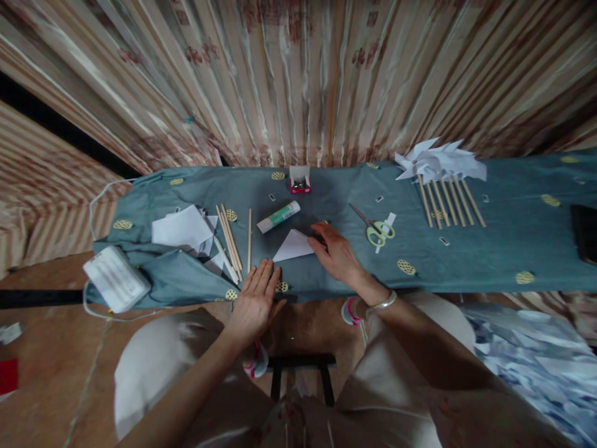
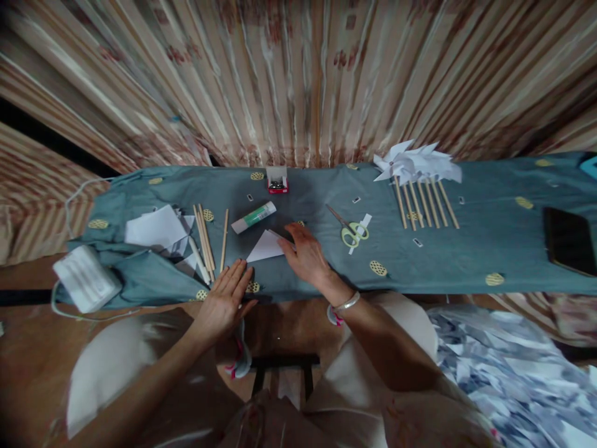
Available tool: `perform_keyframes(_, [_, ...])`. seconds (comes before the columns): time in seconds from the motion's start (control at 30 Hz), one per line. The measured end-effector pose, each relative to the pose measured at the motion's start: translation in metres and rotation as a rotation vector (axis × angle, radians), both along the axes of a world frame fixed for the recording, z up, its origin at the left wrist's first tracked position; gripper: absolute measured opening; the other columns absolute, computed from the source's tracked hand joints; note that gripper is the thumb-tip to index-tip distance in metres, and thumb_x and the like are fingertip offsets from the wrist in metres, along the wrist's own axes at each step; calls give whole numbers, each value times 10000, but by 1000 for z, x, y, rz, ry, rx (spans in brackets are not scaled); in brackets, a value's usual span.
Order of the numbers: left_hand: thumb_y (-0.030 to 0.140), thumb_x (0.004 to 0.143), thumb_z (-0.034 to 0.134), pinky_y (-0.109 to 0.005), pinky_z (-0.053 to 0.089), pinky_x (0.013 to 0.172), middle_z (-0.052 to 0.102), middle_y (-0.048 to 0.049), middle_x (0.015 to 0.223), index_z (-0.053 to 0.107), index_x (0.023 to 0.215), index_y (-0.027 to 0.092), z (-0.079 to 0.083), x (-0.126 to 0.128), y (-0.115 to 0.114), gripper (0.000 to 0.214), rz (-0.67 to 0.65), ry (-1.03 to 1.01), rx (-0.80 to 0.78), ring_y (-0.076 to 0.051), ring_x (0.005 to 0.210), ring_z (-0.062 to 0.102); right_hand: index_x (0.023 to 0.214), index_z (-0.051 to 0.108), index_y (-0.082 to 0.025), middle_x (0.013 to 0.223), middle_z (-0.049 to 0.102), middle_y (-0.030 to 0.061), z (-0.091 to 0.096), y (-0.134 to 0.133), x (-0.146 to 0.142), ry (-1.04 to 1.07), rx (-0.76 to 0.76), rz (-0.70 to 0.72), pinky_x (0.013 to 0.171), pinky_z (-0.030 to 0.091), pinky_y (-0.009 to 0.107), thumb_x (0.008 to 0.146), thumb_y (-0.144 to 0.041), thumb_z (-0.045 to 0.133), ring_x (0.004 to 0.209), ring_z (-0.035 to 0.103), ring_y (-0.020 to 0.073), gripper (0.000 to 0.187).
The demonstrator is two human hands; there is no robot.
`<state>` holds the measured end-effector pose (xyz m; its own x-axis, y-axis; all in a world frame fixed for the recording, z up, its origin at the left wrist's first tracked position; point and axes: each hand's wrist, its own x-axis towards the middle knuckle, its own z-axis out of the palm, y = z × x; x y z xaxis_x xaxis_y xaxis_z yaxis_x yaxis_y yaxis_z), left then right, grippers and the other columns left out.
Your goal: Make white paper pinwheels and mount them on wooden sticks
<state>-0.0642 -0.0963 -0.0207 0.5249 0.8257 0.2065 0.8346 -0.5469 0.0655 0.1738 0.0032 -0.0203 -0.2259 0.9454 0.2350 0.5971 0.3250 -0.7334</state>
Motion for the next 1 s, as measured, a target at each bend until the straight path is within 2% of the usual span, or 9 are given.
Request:
perform_keyframes(0.1, [341, 992, 499, -540, 475, 1099, 572, -255, 1418, 503, 1378, 51, 6, 2, 4, 483, 41, -61, -20, -353, 1375, 515, 1274, 610, -164, 1289, 684, 165, 5, 3, -11, 45, -99, 5, 1008, 535, 468, 832, -286, 682, 1133, 679, 294, 463])
perform_keyframes(0.23, [379, 974, 543, -549, 454, 1115, 650, -192, 1317, 529, 1349, 122, 20, 7, 24, 456, 144, -258, -80, -329, 1274, 598, 1284, 607, -184, 1239, 720, 129, 10, 6, -15, 178, -245, -32, 1033, 519, 461, 740, -120, 677, 1132, 691, 272, 552])
perform_keyframes(0.37, [484, 831, 728, -524, 460, 1100, 617, -188, 1380, 546, 1370, 140, 34, 24, 64, 665, 303, -783, -275, -351, 1291, 582, 1241, 624, -207, 1058, 770, 54, 20, 11, -9, 463, -390, 68, 966, 548, 413, 709, -141, 707, 1016, 726, 223, 542])
perform_keyframes(0.5, [473, 612, 895, -380, 585, 803, 763, -108, 904, 754, 925, 127, 40, 41, 96, 488, 438, -1305, -749, -276, 830, 726, 1118, 678, -214, 923, 777, 10, 29, 17, 4, 744, -510, 73, 795, 567, 332, 659, -232, 792, 861, 725, 190, 473])
perform_keyframes(0.57, [412, 552, 933, -313, 569, 684, 742, -62, 765, 744, 762, 144, 40, 47, 100, 389, 533, -1514, -855, -211, 699, 699, 1045, 698, -216, 874, 776, -6, 33, 20, 10, 853, -539, 37, 758, 556, 307, 623, -244, 830, 817, 712, 174, 442])
perform_keyframes(0.67, [371, 582, 925, -275, 565, 663, 756, -49, 799, 735, 765, 169, 42, 57, 91, 332, 566, -1834, -967, -189, 746, 716, 958, 716, -219, 842, 772, -24, 36, 21, 15, 1006, -564, -27, 774, 549, 291, 591, -268, 874, 794, 700, 150, 403])
perform_keyframes(0.77, [369, 611, 918, -303, 579, 813, 777, -75, 984, 761, 893, 170, 41, 74, 79, 379, 481, -1941, -1093, -209, 927, 727, 919, 717, -218, 856, 775, -24, 35, 16, 10, 1098, -597, -63, 810, 551, 298, 583, -309, 893, 805, 703, 144, 391])
perform_keyframes(0.83, [348, 592, 931, -323, 566, 852, 774, -46, 952, 756, 886, 182, 38, 86, 76, 380, 467, -1965, -1099, -206, 930, 717, 906, 709, -217, 854, 773, -21, 32, 11, 1, 1083, -607, -58, 822, 556, 314, 587, -327, 892, 801, 705, 148, 384])
perform_keyframes(1.0, [369, 623, 913, -306, 543, 864, 766, -30, 919, 730, 882, 173, 30, 100, 84, 373, 557, -2008, -1039, -192, 923, 699, 895, 703, -207, 831, 764, 19, 27, 9, 0, 794, -560, -21, 764, 564, 344, 675, -375, 807, 783, 716, 197, 296])
